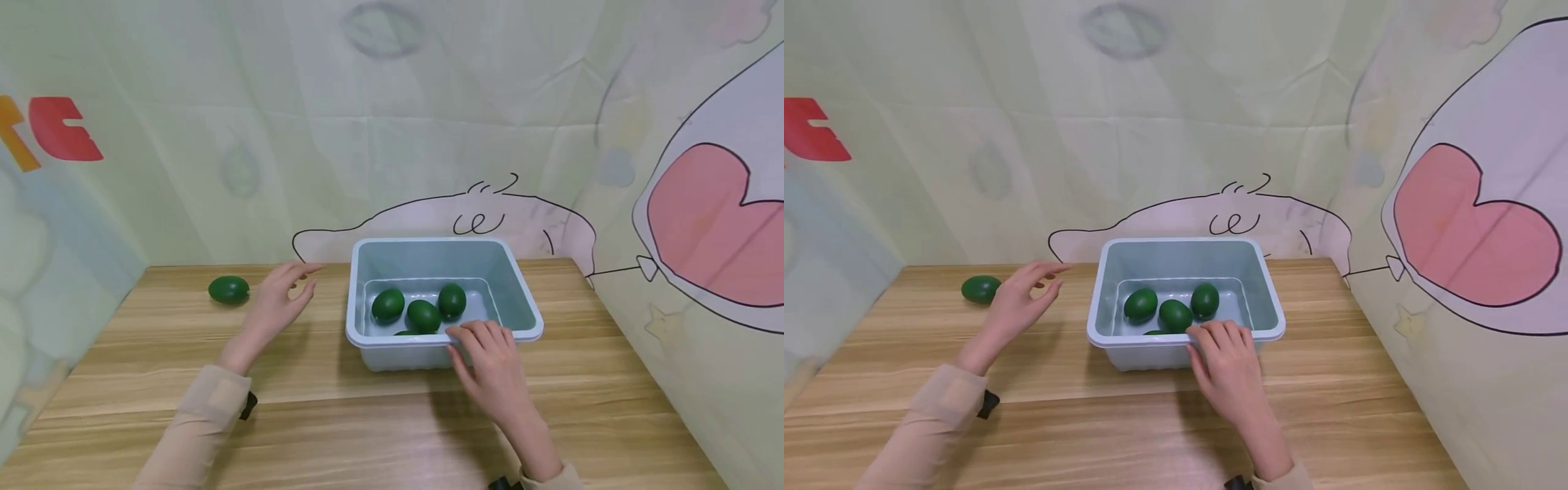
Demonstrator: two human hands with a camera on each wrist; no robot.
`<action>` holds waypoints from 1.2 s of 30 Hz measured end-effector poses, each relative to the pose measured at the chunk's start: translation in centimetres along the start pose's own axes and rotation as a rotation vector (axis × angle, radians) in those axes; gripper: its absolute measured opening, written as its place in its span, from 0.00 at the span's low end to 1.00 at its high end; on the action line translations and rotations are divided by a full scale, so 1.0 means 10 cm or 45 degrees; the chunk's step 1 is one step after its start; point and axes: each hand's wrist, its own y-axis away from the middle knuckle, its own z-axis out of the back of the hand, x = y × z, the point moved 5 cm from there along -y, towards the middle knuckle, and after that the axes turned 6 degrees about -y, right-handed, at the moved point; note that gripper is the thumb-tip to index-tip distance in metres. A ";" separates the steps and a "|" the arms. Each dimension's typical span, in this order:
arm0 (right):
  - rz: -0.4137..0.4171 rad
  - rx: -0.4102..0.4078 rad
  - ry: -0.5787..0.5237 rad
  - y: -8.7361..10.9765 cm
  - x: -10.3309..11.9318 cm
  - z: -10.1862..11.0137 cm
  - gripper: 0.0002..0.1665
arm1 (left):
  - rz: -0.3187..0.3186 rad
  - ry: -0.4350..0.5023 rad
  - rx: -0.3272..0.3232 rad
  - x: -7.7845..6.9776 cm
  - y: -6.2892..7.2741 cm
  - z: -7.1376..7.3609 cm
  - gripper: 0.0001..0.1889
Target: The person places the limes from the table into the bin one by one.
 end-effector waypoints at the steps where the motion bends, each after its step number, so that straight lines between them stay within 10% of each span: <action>1: 0.003 -0.003 -0.002 0.00 0.00 0.00 0.13 | 0.004 -0.019 0.001 0.02 0.01 0.00 0.15; 36: 0.001 -0.001 0.004 -0.01 0.00 0.00 0.13 | 0.065 -0.292 0.117 0.85 0.24 0.20 0.17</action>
